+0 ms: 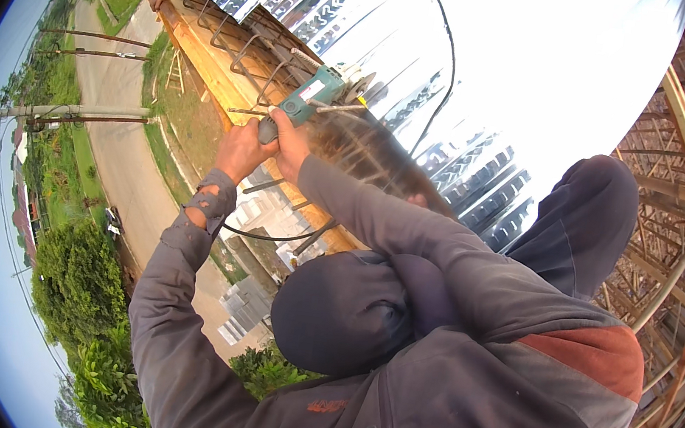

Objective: The person uses an angle grinder to cut corrugated metal sheets on a roof. They reposition the sheets and continue cutting along the edges while another worker is present nearby.

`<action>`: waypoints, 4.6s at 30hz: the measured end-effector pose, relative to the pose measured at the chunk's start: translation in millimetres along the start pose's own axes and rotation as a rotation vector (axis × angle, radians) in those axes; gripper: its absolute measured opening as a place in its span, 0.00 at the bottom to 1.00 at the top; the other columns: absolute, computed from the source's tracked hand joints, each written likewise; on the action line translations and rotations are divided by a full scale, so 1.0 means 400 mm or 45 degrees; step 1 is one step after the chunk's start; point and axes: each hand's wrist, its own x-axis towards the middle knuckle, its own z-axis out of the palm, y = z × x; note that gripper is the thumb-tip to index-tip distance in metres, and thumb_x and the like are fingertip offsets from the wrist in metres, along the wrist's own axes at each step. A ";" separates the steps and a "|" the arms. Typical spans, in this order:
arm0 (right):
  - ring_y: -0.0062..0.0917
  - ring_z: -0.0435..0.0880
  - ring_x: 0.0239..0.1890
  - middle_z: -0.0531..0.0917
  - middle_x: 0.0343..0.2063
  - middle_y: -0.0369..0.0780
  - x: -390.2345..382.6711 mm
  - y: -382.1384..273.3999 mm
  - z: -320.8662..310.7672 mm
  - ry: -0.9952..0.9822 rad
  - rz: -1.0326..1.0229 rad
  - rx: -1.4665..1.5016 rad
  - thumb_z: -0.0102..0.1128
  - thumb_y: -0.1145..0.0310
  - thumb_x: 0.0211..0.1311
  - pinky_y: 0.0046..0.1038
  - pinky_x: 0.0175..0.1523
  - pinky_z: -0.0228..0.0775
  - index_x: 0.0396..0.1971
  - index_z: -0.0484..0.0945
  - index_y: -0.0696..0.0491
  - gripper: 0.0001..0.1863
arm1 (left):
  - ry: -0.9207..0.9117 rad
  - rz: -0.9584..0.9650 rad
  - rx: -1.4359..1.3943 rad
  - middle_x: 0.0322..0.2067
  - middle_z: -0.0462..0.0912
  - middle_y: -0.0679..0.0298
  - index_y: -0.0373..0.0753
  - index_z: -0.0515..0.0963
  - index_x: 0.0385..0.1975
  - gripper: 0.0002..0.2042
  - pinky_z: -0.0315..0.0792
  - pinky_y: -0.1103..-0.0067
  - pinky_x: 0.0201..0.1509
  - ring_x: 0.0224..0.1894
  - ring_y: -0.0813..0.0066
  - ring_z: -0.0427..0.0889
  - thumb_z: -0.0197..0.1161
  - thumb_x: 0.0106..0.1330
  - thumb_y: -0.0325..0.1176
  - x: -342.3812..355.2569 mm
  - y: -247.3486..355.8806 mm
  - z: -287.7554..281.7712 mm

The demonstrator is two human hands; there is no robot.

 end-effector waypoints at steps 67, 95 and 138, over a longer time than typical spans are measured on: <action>0.29 0.77 0.51 0.75 0.49 0.42 0.012 -0.015 -0.004 0.042 -0.066 -0.026 0.68 0.61 0.58 0.34 0.56 0.70 0.60 0.61 0.55 0.34 | -0.110 -0.039 0.050 0.31 0.84 0.41 0.31 0.78 0.39 0.27 0.76 0.58 0.39 0.38 0.42 0.84 0.69 0.57 0.53 0.026 0.017 0.009; 0.25 0.79 0.46 0.79 0.45 0.40 0.015 -0.035 0.003 0.107 -0.143 -0.020 0.69 0.61 0.59 0.31 0.52 0.72 0.52 0.71 0.58 0.25 | 0.022 0.062 0.055 0.26 0.82 0.41 0.32 0.76 0.31 0.23 0.76 0.54 0.37 0.33 0.38 0.83 0.70 0.55 0.50 0.042 0.029 0.017; 0.45 0.81 0.52 0.81 0.43 0.50 -0.212 -0.771 -0.100 -0.681 0.330 -0.716 0.60 0.39 0.59 0.48 0.60 0.73 0.62 0.63 0.63 0.46 | -0.479 -0.068 -2.654 0.20 0.78 0.61 0.32 0.69 0.44 0.17 0.71 0.77 0.14 0.10 0.75 0.73 0.63 0.64 0.37 -0.040 0.695 0.044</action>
